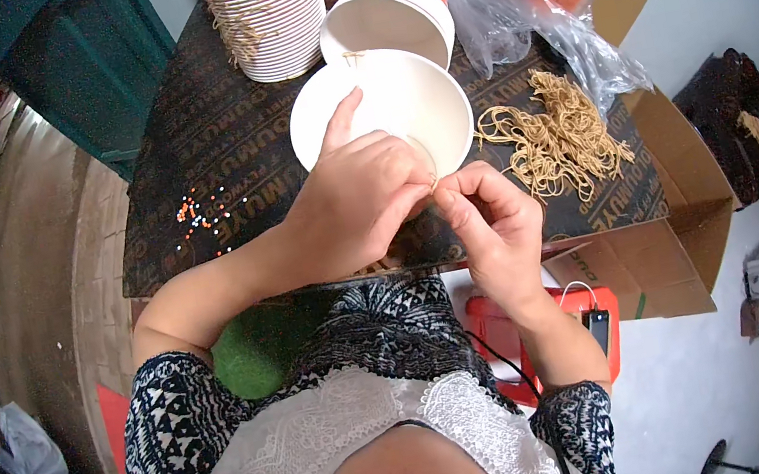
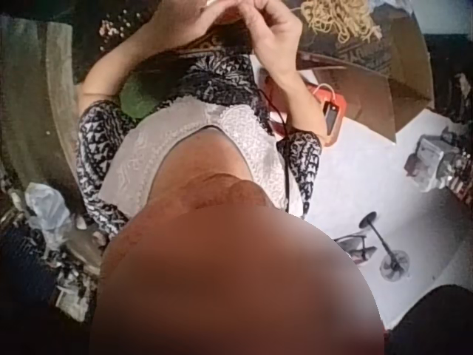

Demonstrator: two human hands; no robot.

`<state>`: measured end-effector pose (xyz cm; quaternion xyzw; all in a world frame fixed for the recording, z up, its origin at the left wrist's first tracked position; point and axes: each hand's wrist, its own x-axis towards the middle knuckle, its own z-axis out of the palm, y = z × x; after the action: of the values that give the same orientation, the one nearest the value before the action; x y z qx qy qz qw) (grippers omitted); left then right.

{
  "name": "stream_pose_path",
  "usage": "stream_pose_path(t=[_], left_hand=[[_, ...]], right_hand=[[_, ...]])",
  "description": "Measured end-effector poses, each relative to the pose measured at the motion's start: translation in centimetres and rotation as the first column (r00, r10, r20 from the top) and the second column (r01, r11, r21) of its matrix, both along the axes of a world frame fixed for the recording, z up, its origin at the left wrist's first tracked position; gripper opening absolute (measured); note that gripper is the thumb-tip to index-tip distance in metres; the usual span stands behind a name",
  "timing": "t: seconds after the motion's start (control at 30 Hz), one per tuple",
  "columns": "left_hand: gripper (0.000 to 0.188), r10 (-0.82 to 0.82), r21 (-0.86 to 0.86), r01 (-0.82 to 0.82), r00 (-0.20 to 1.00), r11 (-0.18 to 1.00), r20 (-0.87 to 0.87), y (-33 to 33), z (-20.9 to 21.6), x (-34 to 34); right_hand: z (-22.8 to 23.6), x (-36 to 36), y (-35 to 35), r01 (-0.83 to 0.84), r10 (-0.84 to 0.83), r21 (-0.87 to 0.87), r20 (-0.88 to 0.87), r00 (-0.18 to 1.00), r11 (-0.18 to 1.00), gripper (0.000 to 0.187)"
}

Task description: Attaching elastic strings to paper bowls by threading them through holes and tying them.

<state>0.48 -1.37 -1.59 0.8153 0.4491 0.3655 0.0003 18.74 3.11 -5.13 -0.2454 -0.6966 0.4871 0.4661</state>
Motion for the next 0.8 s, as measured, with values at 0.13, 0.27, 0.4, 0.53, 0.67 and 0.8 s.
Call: stream_pose_path(t=[0.13,0.27,0.4,0.53,0.67,0.8], left_hand=[[0.006,0.049,-0.018,-0.05,0.998,0.999,-0.039,-0.3,0.6,-0.6],[0.005,0.036,-0.068,-0.043,0.995,0.997,-0.096,-0.6,0.5,-1.6],[0.014,0.27,0.205,-0.249,0.96,0.946,-0.077,-0.1,0.7,-2.8],[0.037,0.757,-0.101,-0.75,0.648,0.654,0.085,-0.2,1.4,-4.5],[0.033,0.676,-0.617,-0.401,0.67,0.677,0.307,0.6,-0.9,-6.9],[0.021,0.634,-0.43,-0.483,0.69,0.763,0.349,-0.4,1.8,-9.3]], right_hand=[[-0.3,1.2,1.0,0.194,-0.259,0.4,0.114,0.959,0.896,0.005],[-0.6,1.6,1.0,0.178,-0.288,0.488,0.158,0.945,0.855,0.009],[-0.9,1.6,1.3,0.139,-0.275,0.572,0.159,0.948,0.808,0.011],[-1.5,1.7,1.4,0.031,-0.185,0.635,0.177,0.967,0.772,0.015],[-1.4,2.1,1.2,-0.025,-0.197,0.653,0.266,0.944,0.757,0.018],[-1.6,2.9,0.9,0.109,-0.263,0.611,0.168,0.95,0.784,0.039]])
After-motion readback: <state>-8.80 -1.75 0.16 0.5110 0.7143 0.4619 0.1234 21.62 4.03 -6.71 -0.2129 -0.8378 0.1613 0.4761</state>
